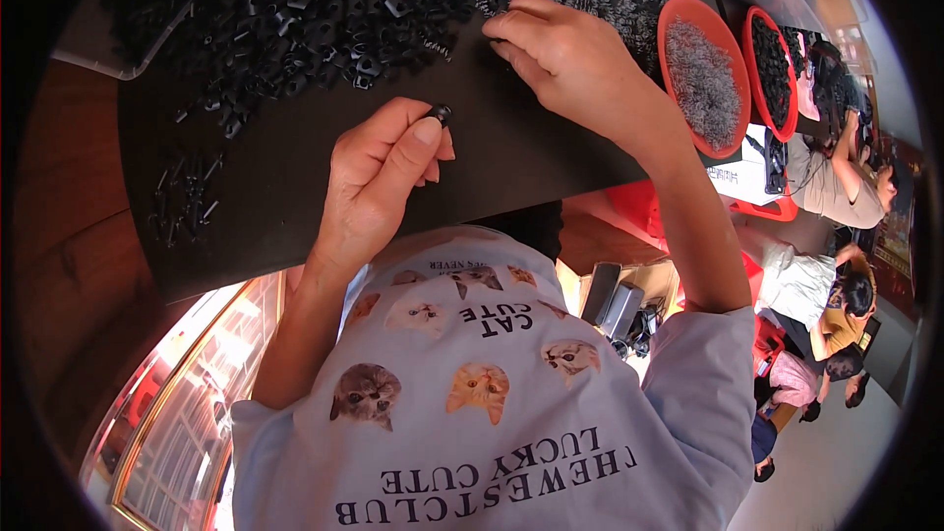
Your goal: The person assembles plastic cord locks by hand by inserting small metal springs into the plastic components, and spreads additional plastic parts across the table.
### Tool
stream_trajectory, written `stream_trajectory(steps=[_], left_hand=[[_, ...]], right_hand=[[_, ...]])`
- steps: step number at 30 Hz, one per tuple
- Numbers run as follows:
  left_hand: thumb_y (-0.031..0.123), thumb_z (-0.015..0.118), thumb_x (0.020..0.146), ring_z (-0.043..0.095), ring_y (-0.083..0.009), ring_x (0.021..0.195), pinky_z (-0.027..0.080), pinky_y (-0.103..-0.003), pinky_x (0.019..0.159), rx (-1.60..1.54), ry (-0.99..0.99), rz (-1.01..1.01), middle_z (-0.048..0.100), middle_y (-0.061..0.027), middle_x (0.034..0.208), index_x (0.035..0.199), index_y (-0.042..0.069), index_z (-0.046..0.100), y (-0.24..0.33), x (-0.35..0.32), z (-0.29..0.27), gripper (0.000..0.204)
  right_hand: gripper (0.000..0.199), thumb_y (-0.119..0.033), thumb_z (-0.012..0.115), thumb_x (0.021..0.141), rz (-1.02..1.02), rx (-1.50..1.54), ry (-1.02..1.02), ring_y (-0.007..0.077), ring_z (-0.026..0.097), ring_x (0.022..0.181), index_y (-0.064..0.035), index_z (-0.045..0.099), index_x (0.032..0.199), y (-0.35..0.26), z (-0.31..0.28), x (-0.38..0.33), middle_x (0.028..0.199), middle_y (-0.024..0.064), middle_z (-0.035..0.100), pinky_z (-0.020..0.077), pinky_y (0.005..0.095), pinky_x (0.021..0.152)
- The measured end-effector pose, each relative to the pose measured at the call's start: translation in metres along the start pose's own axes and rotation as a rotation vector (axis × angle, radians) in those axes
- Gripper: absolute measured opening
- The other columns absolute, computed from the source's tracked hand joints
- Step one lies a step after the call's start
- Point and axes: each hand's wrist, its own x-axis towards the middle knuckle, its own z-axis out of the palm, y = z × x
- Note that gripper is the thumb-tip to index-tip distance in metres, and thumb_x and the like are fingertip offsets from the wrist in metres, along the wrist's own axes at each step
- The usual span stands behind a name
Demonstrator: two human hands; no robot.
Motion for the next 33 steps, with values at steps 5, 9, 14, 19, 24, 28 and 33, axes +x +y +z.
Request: stream_trajectory(steps=[5, 9, 14, 19, 24, 28, 33], left_hand=[[0.019, 0.052, 0.102, 0.051, -0.0052, 0.067, 0.043, -0.021, 0.06, -0.005, -0.003, 0.003, 0.061, 0.0007, 0.08, 0.093, 0.002, 0.062, -0.001, 0.001, -0.001, 0.022], [0.019, 0.052, 0.102, 0.051, -0.0052, 0.067, 0.043, -0.021, 0.06, -0.018, 0.004, -0.001, 0.061, 0.0005, 0.08, 0.094, 0.002, 0.062, 0.0, 0.001, 0.001, 0.021], [0.02, 0.052, 0.102, 0.052, -0.0052, 0.066, 0.043, -0.021, 0.06, -0.004, 0.004, 0.002, 0.062, 0.0004, 0.08, 0.095, 0.002, 0.062, -0.002, 0.001, 0.0, 0.022], [0.021, 0.053, 0.102, 0.052, -0.0051, 0.067, 0.043, -0.021, 0.06, 0.011, 0.005, 0.013, 0.062, 0.0007, 0.08, 0.094, 0.002, 0.063, -0.001, 0.0, -0.001, 0.023], [0.022, 0.053, 0.102, 0.052, -0.0051, 0.067, 0.044, -0.021, 0.06, -0.002, 0.016, 0.017, 0.062, 0.0007, 0.08, 0.095, 0.002, 0.063, -0.003, 0.0, -0.001, 0.024], [0.022, 0.053, 0.102, 0.053, -0.0052, 0.068, 0.044, -0.021, 0.061, -0.027, 0.015, 0.009, 0.062, 0.0003, 0.081, 0.095, 0.002, 0.063, -0.003, 0.0, 0.0, 0.024], [0.022, 0.052, 0.102, 0.053, -0.0055, 0.068, 0.044, -0.021, 0.062, -0.047, 0.014, -0.003, 0.062, -0.0001, 0.081, 0.095, 0.002, 0.063, -0.001, 0.0, 0.0, 0.024]], right_hand=[[0.011, -0.01, 0.061, 0.083, 0.04, -0.041, -0.071, 0.032, 0.066, 0.076, -0.0013, 0.063, 0.09, -0.008, 0.005, -0.001, 0.09, 0.0101, 0.063, 0.0555, 0.0422, 0.063], [0.01, -0.009, 0.062, 0.082, 0.02, -0.103, -0.083, 0.0305, 0.067, 0.075, -0.0008, 0.062, 0.088, -0.01, 0.007, -0.002, 0.088, 0.0102, 0.062, 0.0557, 0.0413, 0.061], [0.017, -0.01, 0.069, 0.082, 0.003, -0.12, -0.061, 0.0301, 0.064, 0.071, -0.0035, 0.056, 0.091, -0.011, 0.009, 0.0, 0.089, 0.0089, 0.057, 0.0521, 0.0406, 0.057], [0.018, -0.009, 0.068, 0.082, 0.008, -0.122, -0.074, 0.0302, 0.064, 0.071, -0.004, 0.055, 0.094, -0.016, 0.009, -0.002, 0.094, 0.0086, 0.054, 0.0525, 0.0409, 0.056], [0.013, -0.008, 0.065, 0.08, -0.028, -0.101, -0.039, 0.0282, 0.065, 0.072, -0.002, 0.055, 0.086, -0.026, 0.003, -0.002, 0.088, 0.0103, 0.055, 0.0533, 0.0387, 0.053], [0.017, -0.009, 0.068, 0.086, 0.061, 0.187, -0.013, 0.0267, 0.062, 0.068, -0.0051, 0.054, 0.096, -0.027, 0.008, -0.009, 0.09, 0.0084, 0.057, 0.051, 0.0367, 0.058], [0.013, -0.005, 0.069, 0.088, 0.123, 0.672, 0.038, 0.0108, 0.058, 0.067, -0.0049, 0.06, 0.097, -0.033, 0.012, -0.013, 0.08, 0.0022, 0.061, 0.0481, 0.025, 0.059]])
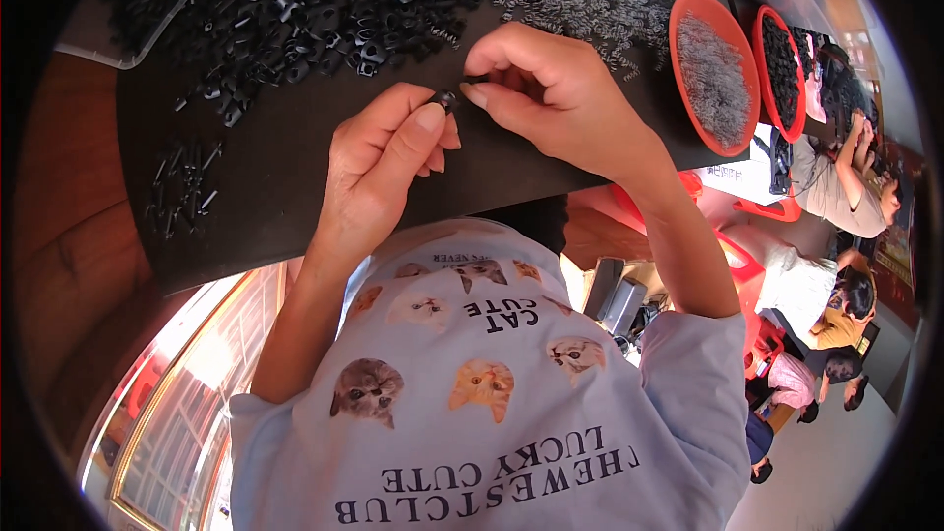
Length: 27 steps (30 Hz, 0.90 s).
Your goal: The person assembles plastic cord locks by hand by inserting small metal springs into the plastic components, and spreads additional plastic parts across the table.
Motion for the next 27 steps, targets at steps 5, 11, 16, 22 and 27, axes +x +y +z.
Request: stream_trajectory(steps=[5, 11, 16, 22, 27], left_hand=[[0.022, 0.052, 0.102, 0.052, -0.0057, 0.069, 0.044, -0.021, 0.062, -0.021, -0.014, -0.001, 0.062, -0.0002, 0.081, 0.096, 0.002, 0.063, 0.0, 0.0, -0.002, 0.024], [0.024, 0.051, 0.103, 0.051, -0.0063, 0.069, 0.044, -0.022, 0.063, -0.016, -0.049, -0.006, 0.061, -0.0012, 0.08, 0.097, 0.001, 0.062, 0.002, 0.001, -0.004, 0.026], [0.026, 0.051, 0.103, 0.05, -0.007, 0.07, 0.044, -0.022, 0.064, -0.009, -0.073, -0.023, 0.061, -0.0014, 0.08, 0.098, 0.001, 0.062, 0.002, 0.002, -0.005, 0.028], [0.032, 0.049, 0.103, 0.049, -0.0075, 0.07, 0.039, -0.022, 0.061, 0.055, -0.112, -0.028, 0.06, -0.0025, 0.082, 0.101, 0.001, 0.062, 0.007, 0.004, -0.003, 0.034], [0.032, 0.051, 0.103, 0.048, -0.0058, 0.069, 0.036, -0.02, 0.058, 0.044, -0.117, -0.036, 0.059, -0.0016, 0.081, 0.1, 0.002, 0.062, 0.002, 0.004, -0.006, 0.032]], right_hand=[[0.013, -0.008, 0.067, 0.091, 0.199, 0.325, 0.048, 0.0043, 0.055, 0.071, -0.0027, 0.066, 0.103, -0.014, -0.006, 0.0, 0.082, -0.002, 0.063, 0.0446, 0.0217, 0.06], [0.013, -0.004, 0.061, 0.093, 0.3, 0.467, -0.046, 0.0074, 0.06, 0.064, -0.0026, 0.066, 0.105, -0.021, -0.015, 0.002, 0.083, 0.0029, 0.066, 0.0466, 0.0209, 0.052], [0.012, -0.005, 0.062, 0.092, 0.347, 0.536, -0.06, 0.0099, 0.063, 0.065, -0.0003, 0.065, 0.103, -0.025, -0.018, 0.005, 0.082, 0.0048, 0.067, 0.0481, 0.022, 0.051], [0.009, -0.005, 0.062, 0.091, 0.344, 0.547, -0.1, 0.0102, 0.063, 0.065, 0.0001, 0.063, 0.098, -0.028, -0.02, 0.009, 0.08, 0.0049, 0.066, 0.0484, 0.0225, 0.051], [0.006, -0.005, 0.061, 0.091, 0.367, 0.525, -0.114, 0.0096, 0.061, 0.062, -0.0002, 0.062, 0.094, -0.028, -0.019, 0.009, 0.076, 0.0038, 0.064, 0.0468, 0.0226, 0.05]])
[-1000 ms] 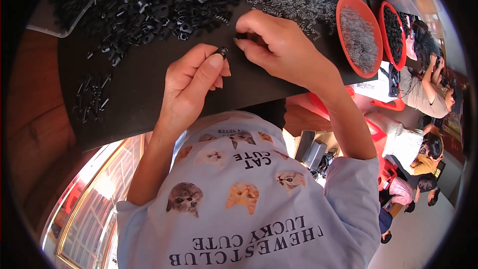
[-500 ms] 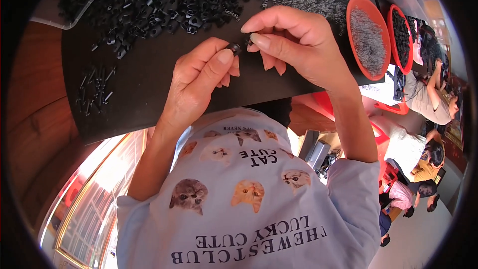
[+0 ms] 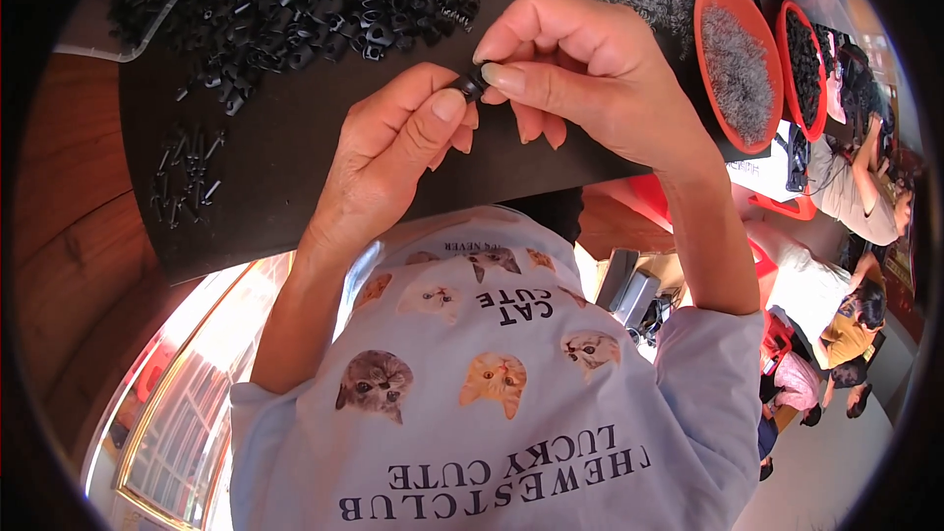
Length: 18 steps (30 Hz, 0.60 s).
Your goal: The person assembles plastic cord locks by hand by inserting small metal springs into the plastic components, and spreads additional plastic parts across the table.
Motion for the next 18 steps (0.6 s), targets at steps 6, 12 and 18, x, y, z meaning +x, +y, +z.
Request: stream_trajectory(steps=[6, 12, 18], left_hand=[[0.031, 0.051, 0.103, 0.044, -0.0037, 0.065, 0.033, -0.019, 0.056, 0.03, 0.011, 0.053, 0.058, -0.0001, 0.077, 0.1, 0.002, 0.063, -0.001, 0.002, 0.003, 0.031], [0.029, 0.052, 0.103, 0.043, -0.0025, 0.063, 0.031, -0.018, 0.053, 0.034, 0.035, 0.083, 0.057, 0.0007, 0.075, 0.102, 0.001, 0.064, -0.003, 0.003, 0.006, 0.03], [0.027, 0.051, 0.104, 0.043, -0.0027, 0.063, 0.031, -0.018, 0.053, 0.055, 0.04, 0.082, 0.057, 0.0006, 0.076, 0.103, 0.0, 0.063, -0.003, 0.004, 0.006, 0.03]], right_hand=[[0.01, -0.011, 0.063, 0.096, -0.038, -0.087, -0.044, 0.0054, 0.056, 0.059, -0.0019, 0.061, 0.097, 0.006, -0.002, 0.0, 0.079, 0.0019, 0.062, 0.0431, 0.0188, 0.049], [0.004, -0.001, 0.058, 0.088, 0.001, -0.054, 0.028, 0.0099, 0.058, 0.057, -0.0021, 0.059, 0.084, 0.002, 0.005, 0.002, 0.069, 0.0023, 0.059, 0.0429, 0.0241, 0.046], [0.007, 0.003, 0.055, 0.086, -0.041, -0.097, 0.036, 0.0109, 0.058, 0.057, -0.0012, 0.057, 0.082, 0.007, 0.008, 0.004, 0.067, 0.0037, 0.057, 0.0428, 0.025, 0.045]])
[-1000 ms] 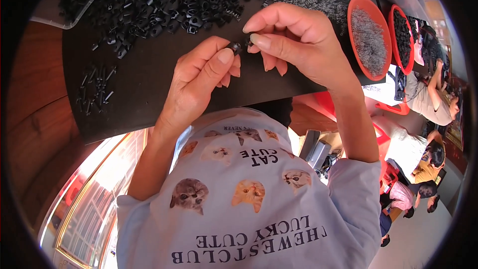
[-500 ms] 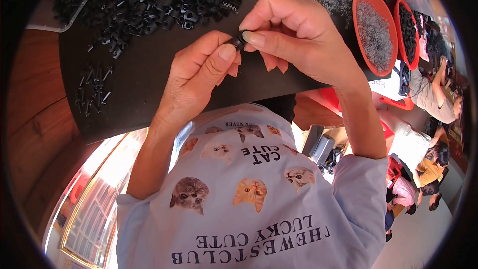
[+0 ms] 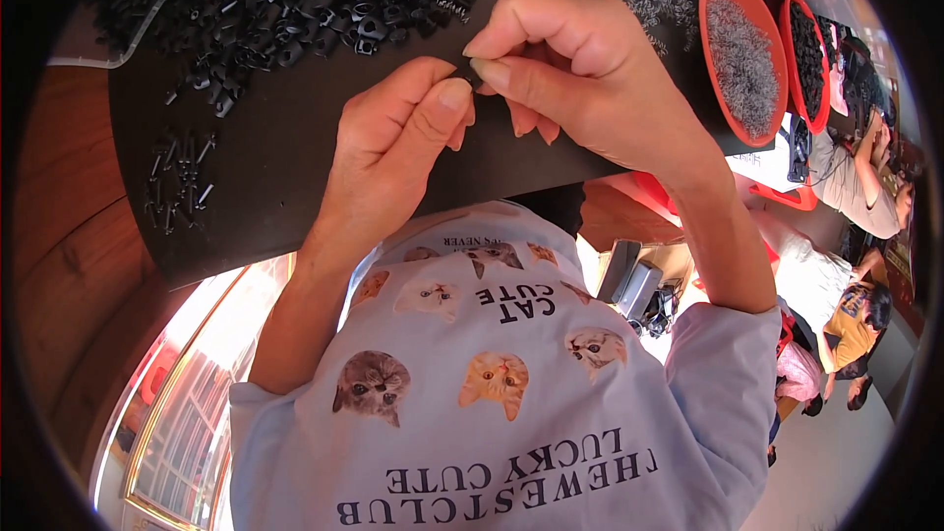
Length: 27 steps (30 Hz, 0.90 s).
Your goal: The person assembles plastic cord locks by hand by inserting small metal springs into the plastic components, and spreads additional plastic parts across the table.
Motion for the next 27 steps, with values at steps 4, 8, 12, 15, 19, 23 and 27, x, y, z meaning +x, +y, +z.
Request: stream_trajectory(steps=[4, 8, 12, 15, 19, 23, 27], left_hand=[[0.027, 0.051, 0.103, 0.043, -0.0031, 0.063, 0.032, -0.019, 0.053, 0.01, 0.013, -0.002, 0.057, 0.0001, 0.076, 0.104, -0.001, 0.064, -0.001, -0.001, -0.001, 0.03], [0.026, 0.052, 0.103, 0.044, -0.0039, 0.063, 0.033, -0.019, 0.054, -0.024, 0.032, -0.007, 0.059, -0.0012, 0.077, 0.104, -0.001, 0.064, -0.003, 0.001, -0.003, 0.029], [0.023, 0.055, 0.102, 0.044, -0.0033, 0.062, 0.036, -0.019, 0.054, -0.123, 0.057, -0.054, 0.059, 0.0019, 0.074, 0.091, 0.003, 0.065, 0.0, 0.001, -0.002, 0.025], [0.022, 0.056, 0.101, 0.046, -0.0041, 0.062, 0.037, -0.02, 0.054, -0.165, 0.08, -0.046, 0.06, 0.0013, 0.074, 0.091, 0.003, 0.066, 0.001, 0.0, -0.002, 0.024], [0.021, 0.056, 0.101, 0.05, -0.0055, 0.063, 0.041, -0.02, 0.056, -0.202, 0.104, -0.074, 0.063, -0.0006, 0.077, 0.092, 0.002, 0.067, 0.003, 0.0, -0.001, 0.024], [0.022, 0.057, 0.1, 0.057, -0.0084, 0.067, 0.045, -0.022, 0.06, -0.286, 0.138, -0.104, 0.066, -0.0036, 0.081, 0.094, 0.0, 0.07, 0.007, -0.001, -0.001, 0.026], [0.021, 0.058, 0.099, 0.06, -0.011, 0.069, 0.048, -0.025, 0.064, -0.253, 0.086, -0.155, 0.067, -0.0055, 0.08, 0.094, -0.003, 0.07, 0.006, -0.001, -0.005, 0.027]], right_hand=[[0.006, 0.005, 0.054, 0.086, -0.05, -0.022, -0.011, 0.0116, 0.058, 0.056, -0.0005, 0.056, 0.083, 0.0, 0.001, 0.002, 0.066, 0.0049, 0.056, 0.0437, 0.0257, 0.046], [0.004, 0.003, 0.055, 0.087, -0.104, -0.092, 0.05, 0.0129, 0.059, 0.057, 0.0017, 0.057, 0.084, -0.006, 0.004, 0.003, 0.067, 0.0059, 0.058, 0.0462, 0.0268, 0.049], [0.005, 0.0, 0.055, 0.09, -0.001, -0.078, 0.034, 0.0135, 0.06, 0.058, 0.0031, 0.059, 0.088, -0.007, -0.001, 0.006, 0.071, 0.0056, 0.062, 0.048, 0.0282, 0.052], [0.009, -0.007, 0.061, 0.09, -0.039, -0.187, -0.017, 0.0174, 0.062, 0.06, 0.0011, 0.061, 0.091, -0.005, -0.005, 0.007, 0.075, 0.0068, 0.063, 0.0498, 0.031, 0.053], [0.022, -0.023, 0.072, 0.082, -0.59, -0.854, 0.048, 0.0279, 0.063, 0.065, -0.0031, 0.063, 0.087, 0.01, -0.007, 0.003, 0.076, 0.0093, 0.056, 0.0514, 0.0368, 0.053], [0.025, -0.024, 0.074, 0.079, -0.593, -0.857, 0.138, 0.0261, 0.062, 0.062, -0.0027, 0.061, 0.081, 0.008, 0.009, 0.0, 0.074, 0.0067, 0.055, 0.0509, 0.036, 0.051], [0.028, -0.026, 0.077, 0.071, -0.647, -1.013, 0.21, 0.0223, 0.062, 0.061, -0.0039, 0.06, 0.075, 0.012, 0.011, 0.004, 0.072, 0.0044, 0.054, 0.0505, 0.0338, 0.049]])
